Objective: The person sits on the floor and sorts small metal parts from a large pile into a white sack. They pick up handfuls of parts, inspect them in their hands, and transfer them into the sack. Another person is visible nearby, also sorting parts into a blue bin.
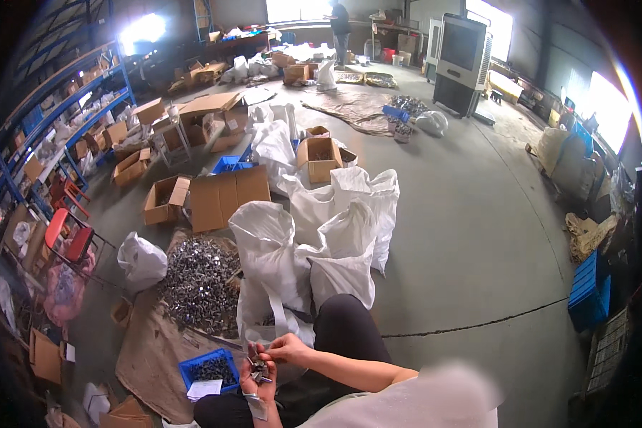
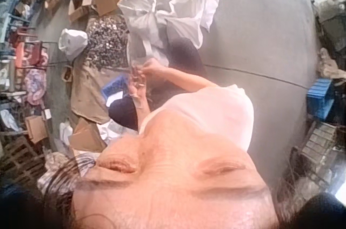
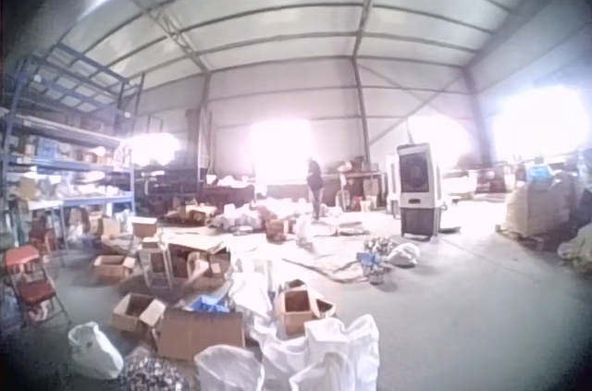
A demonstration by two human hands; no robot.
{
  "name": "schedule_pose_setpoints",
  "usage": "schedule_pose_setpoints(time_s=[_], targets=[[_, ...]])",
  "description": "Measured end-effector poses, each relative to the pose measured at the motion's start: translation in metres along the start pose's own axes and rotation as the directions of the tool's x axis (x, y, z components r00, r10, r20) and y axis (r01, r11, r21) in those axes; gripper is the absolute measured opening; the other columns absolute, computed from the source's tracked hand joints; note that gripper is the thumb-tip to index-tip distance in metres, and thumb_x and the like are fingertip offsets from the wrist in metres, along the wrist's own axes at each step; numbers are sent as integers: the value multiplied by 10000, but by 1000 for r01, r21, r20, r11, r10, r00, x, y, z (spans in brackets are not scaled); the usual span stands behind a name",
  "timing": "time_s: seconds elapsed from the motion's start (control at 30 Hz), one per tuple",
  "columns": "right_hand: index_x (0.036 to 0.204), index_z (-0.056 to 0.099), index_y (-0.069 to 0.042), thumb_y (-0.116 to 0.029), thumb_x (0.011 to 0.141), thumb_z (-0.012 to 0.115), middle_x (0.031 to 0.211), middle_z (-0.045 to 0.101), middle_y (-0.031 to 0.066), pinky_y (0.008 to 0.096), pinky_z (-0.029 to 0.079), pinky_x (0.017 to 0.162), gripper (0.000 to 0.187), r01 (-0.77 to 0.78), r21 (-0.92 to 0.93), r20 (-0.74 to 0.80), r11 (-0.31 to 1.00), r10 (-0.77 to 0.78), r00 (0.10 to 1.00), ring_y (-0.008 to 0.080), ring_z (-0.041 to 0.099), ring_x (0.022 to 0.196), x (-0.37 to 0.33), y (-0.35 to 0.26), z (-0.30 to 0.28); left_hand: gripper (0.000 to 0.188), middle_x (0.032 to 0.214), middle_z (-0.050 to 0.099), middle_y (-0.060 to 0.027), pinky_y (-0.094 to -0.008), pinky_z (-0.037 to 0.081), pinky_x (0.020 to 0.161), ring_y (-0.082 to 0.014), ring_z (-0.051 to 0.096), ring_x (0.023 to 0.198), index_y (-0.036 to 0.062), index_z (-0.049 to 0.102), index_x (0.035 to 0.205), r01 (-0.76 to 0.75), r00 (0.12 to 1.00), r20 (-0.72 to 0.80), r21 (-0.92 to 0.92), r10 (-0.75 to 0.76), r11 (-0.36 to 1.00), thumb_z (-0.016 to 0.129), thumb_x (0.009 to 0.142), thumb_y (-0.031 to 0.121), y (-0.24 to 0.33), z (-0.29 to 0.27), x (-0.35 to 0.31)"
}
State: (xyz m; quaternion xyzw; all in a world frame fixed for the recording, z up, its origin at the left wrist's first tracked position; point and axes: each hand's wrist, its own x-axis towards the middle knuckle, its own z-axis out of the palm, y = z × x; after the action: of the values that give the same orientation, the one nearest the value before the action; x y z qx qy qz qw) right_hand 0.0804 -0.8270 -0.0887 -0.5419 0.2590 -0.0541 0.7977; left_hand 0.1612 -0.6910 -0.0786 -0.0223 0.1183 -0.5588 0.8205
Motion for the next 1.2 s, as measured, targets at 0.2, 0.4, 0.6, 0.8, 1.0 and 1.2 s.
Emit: schedule_pose_setpoints(time_s=[0.2, 0.4, 0.6, 0.8, 1.0, 1.2], targets=[[781, 674, -17, -217, 826, 693, 685, 602, -14, 216, 376, 521, 206, -20, 208, 115, 978, -4, 993, 65, 507, 584, -13, -12, 1, 413, 1281, 516, -154, -465, 468, 863, -309, 566, 1031, 74, 458, 1317, 52, 995, 81, 23, -54, 998, 496, 925, 199, -4, 10, -8], [861, 666, -14, -196, 832, 667, 715, 612, 64, 289, 449, 621, 185, 363, -483, 197, 797, -305, 932, 132, 563, 659, -19, -23, 4, 401, 1263, 527, -144, -481, 471, 852, -297, 581, 999, 109, 449, 1327, 35, 995, 87, 37, -39, 999, 463, 945, 231, -5, 12, -26], [840, 653, -23, -231, 831, 656, 724, 602, 99, 317, 448, 612, 208, 317, -564, 139, 763, -291, 947, 169, 584, 650, -33, -27, 18, 399, 1234, 556, -140, -500, 485, 832, -298, 593, 987, 127, 456, 1328, 51, 998, 20, 30, -52, 998, 434, 946, 240, 2, 5, -40], [778, 654, -56, -298, 813, 636, 768, 616, 93, 380, 473, 641, 245, 432, -776, 277, 458, -368, 888, 277, 612, 707, -41, -53, 26, 382, 1231, 566, -152, -554, 427, 948, -310, 543, 1137, 74, 513, 1271, 34, 998, -55, 65, -30, 997, 454, 918, 209, 9, -14, -49], [845, 679, -55, -266, 792, 658, 876, 613, 89, 369, 480, 732, 218, 390, -711, 120, 586, -445, 888, 264, 599, 845, -40, -38, 21, 392, 1244, 553, -177, -545, 371, 1011, -303, 507, 1189, 25, 525, 1239, -87, 983, -153, 111, 103, 990, 492, 907, 230, -2, -4, -44], [863, 671, -33, -243, 812, 667, 1014, 579, 131, 341, 461, 809, 216, 418, -620, 8, 665, -527, 850, 265, 573, 960, -36, -37, 26, 563, 1229, 563, -179, -517, 382, 1011, -305, 535, 1157, 16, 523, 1230, -142, 981, -96, 253, 171, 957, 515, 883, 459, -5, 10, -48]])
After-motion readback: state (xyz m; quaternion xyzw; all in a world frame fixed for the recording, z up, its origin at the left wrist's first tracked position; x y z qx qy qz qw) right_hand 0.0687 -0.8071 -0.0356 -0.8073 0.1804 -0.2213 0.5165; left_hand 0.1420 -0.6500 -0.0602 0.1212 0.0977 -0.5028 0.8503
